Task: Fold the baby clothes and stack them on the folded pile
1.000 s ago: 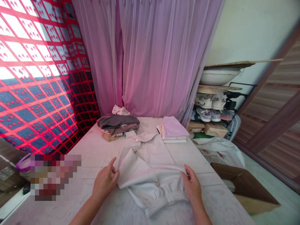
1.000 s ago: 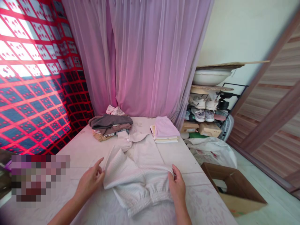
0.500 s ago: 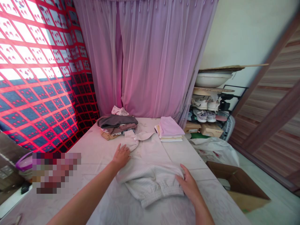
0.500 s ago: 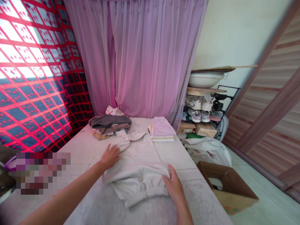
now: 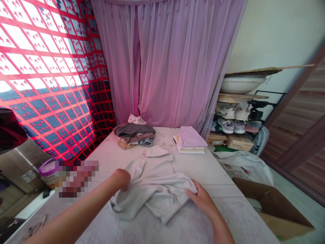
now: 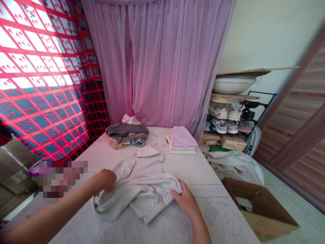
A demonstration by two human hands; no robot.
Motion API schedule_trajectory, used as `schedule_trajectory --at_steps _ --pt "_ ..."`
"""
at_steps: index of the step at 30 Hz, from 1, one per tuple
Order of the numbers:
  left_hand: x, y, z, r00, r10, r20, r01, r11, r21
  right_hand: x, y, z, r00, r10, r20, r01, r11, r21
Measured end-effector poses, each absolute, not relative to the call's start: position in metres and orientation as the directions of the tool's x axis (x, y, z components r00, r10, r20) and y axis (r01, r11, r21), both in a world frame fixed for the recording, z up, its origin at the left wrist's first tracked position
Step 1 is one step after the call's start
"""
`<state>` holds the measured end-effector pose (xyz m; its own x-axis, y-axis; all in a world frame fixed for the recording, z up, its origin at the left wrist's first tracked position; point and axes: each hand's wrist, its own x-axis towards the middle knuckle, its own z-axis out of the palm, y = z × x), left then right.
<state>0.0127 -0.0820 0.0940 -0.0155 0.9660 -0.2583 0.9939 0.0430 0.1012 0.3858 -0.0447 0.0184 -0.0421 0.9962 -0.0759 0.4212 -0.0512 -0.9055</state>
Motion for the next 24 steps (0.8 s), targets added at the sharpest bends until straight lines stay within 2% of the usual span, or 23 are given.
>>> schedule_trajectory --at_steps 2,4,6,8,10,14,19,24 --pt "0.018 -0.077 0.093 0.009 0.917 -0.398 0.995 0.033 0.097 0.388 -0.047 0.017 -0.066 0.993 -0.095 0.375 -0.063 -0.925" --pt "0.026 -0.068 0.094 0.022 0.865 -0.502 0.995 0.027 0.091 0.387 -0.046 0.015 0.043 0.995 -0.093 0.322 -0.102 -0.941" --pt "0.032 -0.054 0.099 0.025 0.854 -0.52 0.996 0.025 0.089 0.384 -0.043 0.013 0.18 0.98 -0.079 0.241 -0.122 -0.963" --pt "0.036 -0.036 0.106 0.011 0.896 -0.443 0.997 0.021 0.068 0.38 -0.04 0.013 0.267 0.962 -0.054 0.149 -0.097 -0.984" --pt "0.039 -0.019 0.111 -0.013 0.952 -0.305 0.999 0.027 0.041 0.376 -0.038 0.013 0.321 0.947 -0.028 0.076 -0.055 -0.996" --pt "0.049 0.006 0.105 -0.002 0.996 -0.088 0.999 0.007 0.05 0.377 -0.039 0.01 0.322 0.945 -0.052 0.048 -0.071 -0.996" --pt "0.059 0.024 0.084 -0.021 1.0 -0.019 0.992 0.023 0.126 0.383 -0.042 0.006 0.255 0.964 -0.074 0.13 -0.11 -0.985" --pt "0.028 0.034 0.095 -0.26 0.965 0.046 0.945 0.244 0.219 0.391 -0.036 0.012 0.256 0.967 0.005 0.211 -0.051 -0.976"
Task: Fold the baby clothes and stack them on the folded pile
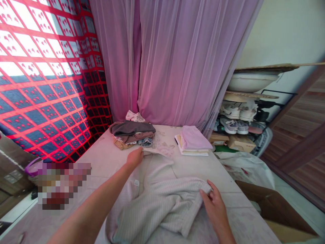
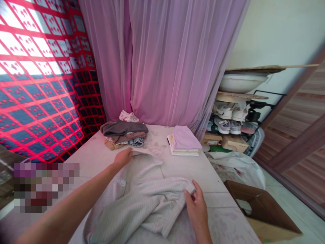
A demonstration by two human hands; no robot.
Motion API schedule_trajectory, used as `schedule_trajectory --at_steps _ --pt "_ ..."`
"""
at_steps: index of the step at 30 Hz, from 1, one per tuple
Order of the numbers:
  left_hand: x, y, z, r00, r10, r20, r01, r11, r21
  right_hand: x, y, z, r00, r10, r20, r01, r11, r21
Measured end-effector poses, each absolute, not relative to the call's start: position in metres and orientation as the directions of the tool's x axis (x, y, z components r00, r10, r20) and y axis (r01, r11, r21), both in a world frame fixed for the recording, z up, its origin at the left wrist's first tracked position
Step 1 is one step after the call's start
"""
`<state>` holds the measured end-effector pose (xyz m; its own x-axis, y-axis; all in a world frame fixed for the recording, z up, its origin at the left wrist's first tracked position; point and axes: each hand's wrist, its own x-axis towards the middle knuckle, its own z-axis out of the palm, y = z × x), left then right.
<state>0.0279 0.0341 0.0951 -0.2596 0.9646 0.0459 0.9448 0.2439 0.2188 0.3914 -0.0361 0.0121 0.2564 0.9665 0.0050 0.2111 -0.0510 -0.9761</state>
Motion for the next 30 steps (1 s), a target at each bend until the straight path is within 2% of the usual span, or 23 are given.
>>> schedule_trajectory --at_steps 2,4,7,9,11,13,15,18,20,21,22,24,27,30 --pt "-0.001 0.033 0.113 -0.384 0.918 0.095 0.901 0.351 0.255 0.396 -0.025 0.019 0.264 0.962 0.068 0.256 -0.002 -0.967" --pt "-0.034 0.03 0.135 -0.488 0.862 0.136 0.853 0.437 0.286 0.399 -0.006 0.029 0.264 0.955 0.135 0.383 0.025 -0.923" --pt "-0.08 0.021 0.167 -0.582 0.792 0.182 0.796 0.509 0.328 0.393 0.03 0.048 0.265 0.945 0.193 0.64 -0.023 -0.768" --pt "-0.101 0.018 0.18 -0.628 0.755 0.189 0.762 0.545 0.351 0.385 0.053 0.058 0.264 0.947 0.185 0.746 -0.079 -0.662" --pt "-0.11 0.017 0.182 -0.643 0.743 0.182 0.745 0.553 0.374 0.377 0.069 0.06 0.282 0.95 0.132 0.762 -0.138 -0.633" --pt "-0.109 0.016 0.172 -0.623 0.762 0.176 0.754 0.524 0.397 0.373 0.077 0.052 0.314 0.946 0.08 0.721 -0.182 -0.669" --pt "-0.097 0.01 0.153 -0.572 0.802 0.172 0.781 0.468 0.414 0.373 0.075 0.038 0.326 0.943 0.066 0.672 -0.182 -0.718" --pt "-0.069 -0.013 0.117 -0.436 0.89 0.132 0.83 0.341 0.441 0.379 0.058 0.015 0.318 0.94 0.121 0.623 -0.111 -0.774" --pt "-0.051 -0.036 0.094 -0.272 0.961 0.052 0.846 0.213 0.489 0.384 0.04 0.003 0.314 0.935 0.166 0.597 -0.058 -0.8" --pt "-0.044 -0.048 0.085 -0.107 0.994 -0.008 0.819 0.092 0.567 0.387 0.03 -0.001 0.309 0.933 0.183 0.588 -0.036 -0.808" --pt "-0.04 -0.061 0.078 0.048 0.997 -0.061 0.778 0.001 0.628 0.39 0.02 -0.003 0.296 0.936 0.193 0.583 -0.016 -0.812" --pt "-0.04 -0.082 0.07 0.228 0.964 -0.136 0.746 -0.083 0.661 0.395 0.0 -0.002 0.251 0.95 0.185 0.58 0.005 -0.814" --pt "-0.052 -0.102 0.073 0.302 0.925 -0.232 0.775 -0.096 0.625 0.4 -0.025 0.01 0.188 0.978 0.089 0.638 -0.052 -0.768" --pt "-0.063 -0.11 0.083 0.363 0.874 -0.322 0.772 -0.089 0.63 0.395 -0.04 0.023 0.152 0.988 -0.034 0.75 -0.137 -0.647"
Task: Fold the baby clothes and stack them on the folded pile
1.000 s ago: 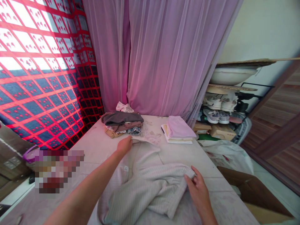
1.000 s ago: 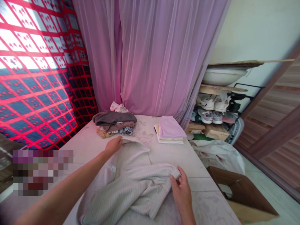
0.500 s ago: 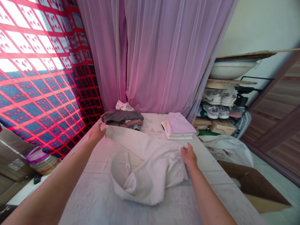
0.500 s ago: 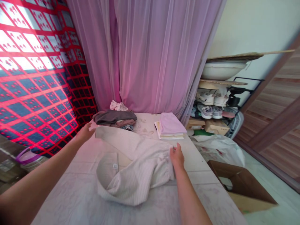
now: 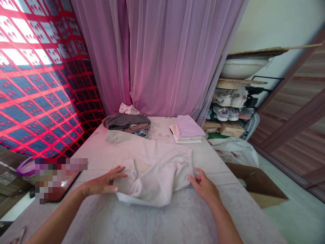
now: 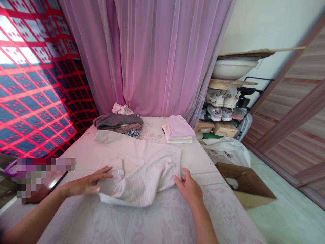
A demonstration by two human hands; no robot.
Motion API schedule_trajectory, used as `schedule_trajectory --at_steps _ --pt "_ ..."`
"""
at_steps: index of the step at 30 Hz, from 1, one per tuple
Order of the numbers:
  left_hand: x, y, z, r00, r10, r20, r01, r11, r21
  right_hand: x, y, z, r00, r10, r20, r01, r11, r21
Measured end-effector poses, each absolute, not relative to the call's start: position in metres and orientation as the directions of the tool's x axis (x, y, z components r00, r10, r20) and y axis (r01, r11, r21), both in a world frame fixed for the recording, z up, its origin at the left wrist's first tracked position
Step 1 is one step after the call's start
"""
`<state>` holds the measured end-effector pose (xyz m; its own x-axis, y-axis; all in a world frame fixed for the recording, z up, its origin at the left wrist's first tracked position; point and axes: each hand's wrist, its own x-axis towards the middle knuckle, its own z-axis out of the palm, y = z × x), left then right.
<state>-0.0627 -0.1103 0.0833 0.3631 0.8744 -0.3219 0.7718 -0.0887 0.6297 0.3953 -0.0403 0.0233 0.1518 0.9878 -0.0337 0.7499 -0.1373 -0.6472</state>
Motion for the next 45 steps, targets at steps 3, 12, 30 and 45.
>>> schedule_trajectory --at_steps 3,12,30,45 --pt "-0.061 -0.114 0.088 0.38 0.847 -0.373 0.779 -0.076 0.622 0.384 -0.044 0.031 0.103 0.992 -0.07 0.789 -0.125 -0.601" --pt "-0.039 -0.113 0.091 0.283 0.915 -0.288 0.708 0.003 0.706 0.439 -0.036 0.05 0.402 0.854 0.33 0.812 -0.166 -0.56" --pt "-0.093 -0.025 0.079 -0.096 0.995 0.03 0.987 0.099 -0.128 0.449 0.017 0.058 0.291 0.946 -0.14 0.886 -0.322 -0.333" --pt "-0.104 -0.011 0.084 0.06 0.996 -0.059 0.949 -0.075 -0.305 0.42 0.062 0.073 0.268 0.961 -0.072 0.945 -0.277 -0.175"
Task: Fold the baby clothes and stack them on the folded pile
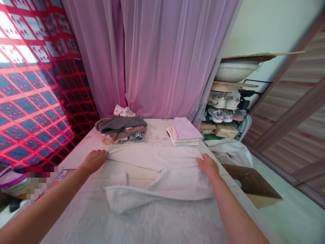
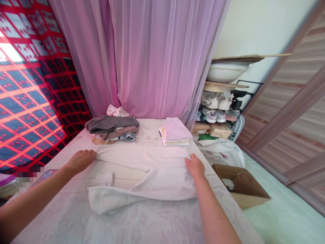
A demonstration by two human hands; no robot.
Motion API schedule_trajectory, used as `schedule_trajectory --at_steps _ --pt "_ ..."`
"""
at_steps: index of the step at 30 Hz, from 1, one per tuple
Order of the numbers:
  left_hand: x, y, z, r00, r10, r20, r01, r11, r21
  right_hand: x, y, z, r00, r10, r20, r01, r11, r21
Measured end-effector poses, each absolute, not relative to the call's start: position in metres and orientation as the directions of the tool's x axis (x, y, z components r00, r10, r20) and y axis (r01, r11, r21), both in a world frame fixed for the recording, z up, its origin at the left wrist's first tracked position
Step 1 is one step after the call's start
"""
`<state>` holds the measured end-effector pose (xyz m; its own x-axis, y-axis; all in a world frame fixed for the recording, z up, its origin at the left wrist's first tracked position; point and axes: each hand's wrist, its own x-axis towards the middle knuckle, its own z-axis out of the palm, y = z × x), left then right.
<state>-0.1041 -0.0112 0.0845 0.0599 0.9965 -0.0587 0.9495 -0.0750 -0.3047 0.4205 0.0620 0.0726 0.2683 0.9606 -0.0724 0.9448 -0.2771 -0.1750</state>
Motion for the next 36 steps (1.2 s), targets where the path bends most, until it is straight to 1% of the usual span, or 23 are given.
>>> schedule_trajectory --at_steps 3,5,7,9,10,11,12,13,14,15,16,17,18,19,22,24,27,29,31,33,34,36 --pt "-0.111 -0.024 0.091 0.05 0.997 -0.054 0.94 -0.065 -0.334 0.418 0.067 0.074 0.286 0.958 -0.033 0.943 -0.287 -0.171" --pt "-0.112 -0.031 0.093 0.008 0.998 -0.061 0.948 -0.027 -0.316 0.411 0.07 0.073 0.252 0.967 -0.047 0.951 -0.256 -0.172" --pt "-0.109 -0.036 0.094 -0.065 0.995 -0.082 0.964 0.041 -0.264 0.402 0.069 0.072 0.224 0.974 -0.029 0.957 -0.225 -0.183" --pt "-0.1 -0.041 0.092 -0.12 0.989 -0.082 0.975 0.102 -0.197 0.391 0.062 0.072 0.206 0.976 0.073 0.955 -0.184 -0.232" --pt "-0.094 -0.044 0.09 -0.129 0.989 -0.066 0.981 0.118 -0.152 0.386 0.055 0.073 0.181 0.975 0.131 0.95 -0.139 -0.281" --pt "-0.087 -0.048 0.089 -0.126 0.991 -0.049 0.989 0.121 -0.088 0.381 0.047 0.075 0.135 0.977 0.163 0.934 -0.071 -0.35" --pt "-0.079 -0.053 0.088 -0.109 0.993 -0.041 0.994 0.109 0.0 0.376 0.036 0.077 0.064 0.985 0.162 0.9 0.013 -0.436" --pt "-0.071 -0.059 0.087 -0.079 0.996 -0.046 0.991 0.083 0.109 0.372 0.025 0.078 -0.04 0.991 0.125 0.842 0.1 -0.53" --pt "-0.064 -0.066 0.086 -0.029 0.997 -0.073 0.97 0.046 0.237 0.369 0.012 0.08 -0.177 0.983 0.053 0.763 0.171 -0.623" --pt "-0.057 -0.074 0.086 0.046 0.993 -0.105 0.933 -0.005 0.359 0.366 0.0 0.081 -0.319 0.948 -0.01 0.684 0.223 -0.694" --pt "-0.052 -0.082 0.085 0.146 0.98 -0.132 0.891 -0.073 0.449 0.364 -0.012 0.082 -0.443 0.895 -0.051 0.633 0.272 -0.725" --pt "-0.047 -0.091 0.084 0.244 0.957 -0.156 0.856 -0.137 0.498 0.363 -0.022 0.083 -0.524 0.847 -0.087 0.62 0.309 -0.722" --pt "-0.043 -0.099 0.083 0.321 0.93 -0.181 0.839 -0.191 0.509 0.361 -0.031 0.083 -0.569 0.814 -0.119 0.634 0.342 -0.694" --pt "-0.039 -0.106 0.082 0.368 0.906 -0.208 0.841 -0.23 0.489 0.359 -0.039 0.082 -0.585 0.798 -0.146 0.668 0.371 -0.645" --pt "-0.026 -0.121 0.078 0.364 0.897 -0.25 0.886 -0.25 0.392 0.348 -0.055 0.079 -0.583 0.793 -0.18 0.752 0.442 -0.488" --pt "-0.016 -0.125 0.078 0.375 0.899 -0.226 0.87 -0.257 0.421 0.334 -0.061 0.076 -0.621 0.771 -0.142 0.738 0.513 -0.439" --pt "0.001 -0.124 0.087 0.401 0.901 -0.163 0.782 -0.245 0.573 0.312 -0.066 0.071 -0.683 0.729 -0.041 0.672 0.605 -0.427" --pt "0.011 -0.122 0.097 0.355 0.927 -0.119 0.718 -0.189 0.67 0.301 -0.066 0.068 -0.689 0.724 0.016 0.652 0.629 -0.423" --pt "0.018 -0.119 0.108 0.293 0.952 -0.089 0.655 -0.132 0.744 0.297 -0.065 0.069 -0.655 0.754 0.048 0.673 0.611 -0.417" --pt "0.023 -0.117 0.118 0.267 0.96 -0.083 0.612 -0.103 0.784 0.301 -0.064 0.072 -0.601 0.798 0.053 0.711 0.564 -0.42" --pt "0.024 -0.116 0.122 0.28 0.955 -0.099 0.603 -0.094 0.792 0.305 -0.063 0.075 -0.584 0.811 0.034 0.725 0.539 -0.429" --pt "0.026 -0.115 0.128 0.357 0.918 -0.174 0.609 -0.088 0.788 0.314 -0.062 0.081 -0.585 0.811 -0.033 0.729 0.507 -0.461"
